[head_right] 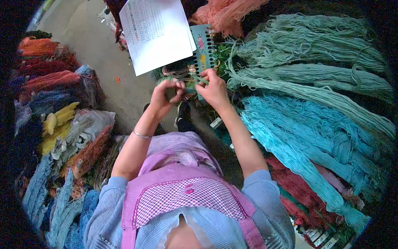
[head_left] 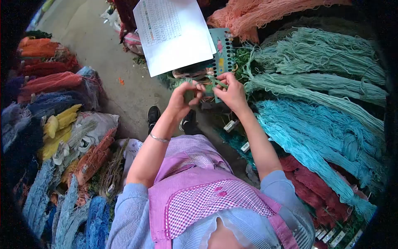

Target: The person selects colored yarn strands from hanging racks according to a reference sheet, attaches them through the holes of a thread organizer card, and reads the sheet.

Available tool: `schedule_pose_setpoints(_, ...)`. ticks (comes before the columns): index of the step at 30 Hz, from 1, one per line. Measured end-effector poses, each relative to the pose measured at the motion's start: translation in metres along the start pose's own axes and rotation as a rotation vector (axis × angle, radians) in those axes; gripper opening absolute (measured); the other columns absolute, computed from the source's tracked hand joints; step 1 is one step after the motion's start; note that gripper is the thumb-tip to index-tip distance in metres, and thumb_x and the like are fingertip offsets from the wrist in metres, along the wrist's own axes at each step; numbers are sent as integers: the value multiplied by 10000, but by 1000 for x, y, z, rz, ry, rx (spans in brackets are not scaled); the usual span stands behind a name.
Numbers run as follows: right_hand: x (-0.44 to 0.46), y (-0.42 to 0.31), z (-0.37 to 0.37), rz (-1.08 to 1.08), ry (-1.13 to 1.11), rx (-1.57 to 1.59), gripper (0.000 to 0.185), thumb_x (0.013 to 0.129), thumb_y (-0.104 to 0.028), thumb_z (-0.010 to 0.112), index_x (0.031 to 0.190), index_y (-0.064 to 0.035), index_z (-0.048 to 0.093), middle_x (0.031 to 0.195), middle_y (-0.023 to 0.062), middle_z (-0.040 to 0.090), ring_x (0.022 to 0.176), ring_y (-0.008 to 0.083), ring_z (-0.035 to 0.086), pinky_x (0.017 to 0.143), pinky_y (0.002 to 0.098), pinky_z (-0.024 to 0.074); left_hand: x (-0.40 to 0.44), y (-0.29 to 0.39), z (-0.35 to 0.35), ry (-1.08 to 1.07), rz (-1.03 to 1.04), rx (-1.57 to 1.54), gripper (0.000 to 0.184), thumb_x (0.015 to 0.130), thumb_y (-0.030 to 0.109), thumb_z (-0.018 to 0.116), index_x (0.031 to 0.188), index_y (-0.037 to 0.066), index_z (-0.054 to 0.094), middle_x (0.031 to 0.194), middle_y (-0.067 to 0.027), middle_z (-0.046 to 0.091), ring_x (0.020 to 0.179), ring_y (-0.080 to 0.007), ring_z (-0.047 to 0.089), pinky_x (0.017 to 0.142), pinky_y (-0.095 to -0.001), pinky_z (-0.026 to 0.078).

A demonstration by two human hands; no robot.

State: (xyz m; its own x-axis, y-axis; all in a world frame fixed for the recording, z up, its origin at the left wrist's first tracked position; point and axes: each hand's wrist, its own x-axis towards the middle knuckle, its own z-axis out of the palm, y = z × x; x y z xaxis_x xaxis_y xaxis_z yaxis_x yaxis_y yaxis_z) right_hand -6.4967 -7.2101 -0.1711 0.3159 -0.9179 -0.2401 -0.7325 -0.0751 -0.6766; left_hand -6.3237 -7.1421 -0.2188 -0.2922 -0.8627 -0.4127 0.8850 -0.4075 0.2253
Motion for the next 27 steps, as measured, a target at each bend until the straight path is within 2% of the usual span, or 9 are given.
schedule_pose_setpoints(3, -1, 0, 2, -24, -64, -127, 483, 670, -56, 672, 1088, -70, 431, 898, 147, 606, 794, 315, 619, 688, 410, 490, 0, 6, 25, -6, -130, 388, 371, 823, 136, 487, 1173, 26, 538, 695, -24, 561, 503, -85, 460, 433, -199, 348)
schedule_pose_setpoints(6, 1, 1, 2, -330, 62, -209, 563, 667, -67, 655, 1175, -80, 414, 988, 158, 593, 828, 315, 615, 722, 398, 488, 21, -5, 34, 8, 28, 902, 253, 819, 109, 580, 1069, 70, 589, 667, -26, 556, 487, -88, 496, 440, -253, 411)
schedule_pose_setpoints(10, 6, -8, 0, -309, -31, -210, 609, 632, -56, 637, 1198, -123, 424, 1031, 159, 585, 908, 350, 585, 769, 408, 477, 39, -7, 28, 114, 101, 1274, 161, 771, 109, 629, 886, 5, 585, 707, -90, 574, 552, -132, 537, 515, -291, 451)
schedule_pose_setpoints(13, 12, -9, 0, -256, -128, -226, 579, 612, -57, 641, 1157, -162, 478, 1008, 149, 593, 921, 346, 584, 773, 400, 479, 44, -12, 11, 136, 290, 1422, 201, 781, 124, 622, 947, 17, 580, 743, -70, 588, 643, -148, 559, 603, -291, 472)
schedule_pose_setpoints(15, 15, -7, -2, -217, -147, -233, 556, 617, -88, 637, 1151, -173, 510, 930, 133, 579, 848, 309, 578, 735, 377, 478, 27, -9, 1, 187, 168, 983, 264, 800, 159, 617, 1026, 34, 560, 842, -42, 602, 760, -163, 564, 696, -288, 469)
schedule_pose_setpoints(16, 16, -7, -3, -179, -166, -239, 535, 623, -120, 633, 1145, -184, 541, 852, 117, 566, 774, 273, 571, 698, 354, 477, 19, -8, -10, 209, 309, 949, 265, 822, 210, 608, 1036, 66, 548, 879, 0, 577, 753, -128, 529, 644, -267, 439)
schedule_pose_setpoints(18, 18, -2, -1, -167, -136, -233, 498, 633, -193, 626, 1131, -198, 595, 706, 83, 511, 624, 198, 514, 618, 310, 463, -20, 17, -27, 367, 33, 769, 220, 844, 272, 587, 971, 94, 558, 806, 25, 542, 671, -79, 467, 564, -240, 370)
schedule_pose_setpoints(22, 18, 8, 3, -138, -120, -245, 479, 638, -201, 633, 1115, -179, 602, 709, 87, 529, 631, 206, 531, 623, 316, 468, -93, 48, -41, 522, 15, 672, 234, 868, 297, 564, 692, 166, 484, 561, 81, 395, 435, -28, 306, 391, -212, 200)
schedule_pose_setpoints(27, 20, 24, 15, -306, 75, -207, 442, 652, -214, 644, 1086, -135, 614, 702, 70, 549, 614, 191, 539, 610, 310, 468, -143, 86, -59, 591, 91, 496, 320, 865, 292, 561, 611, 191, 394, 530, 80, 296, 437, -46, 277, 400, -234, 191)
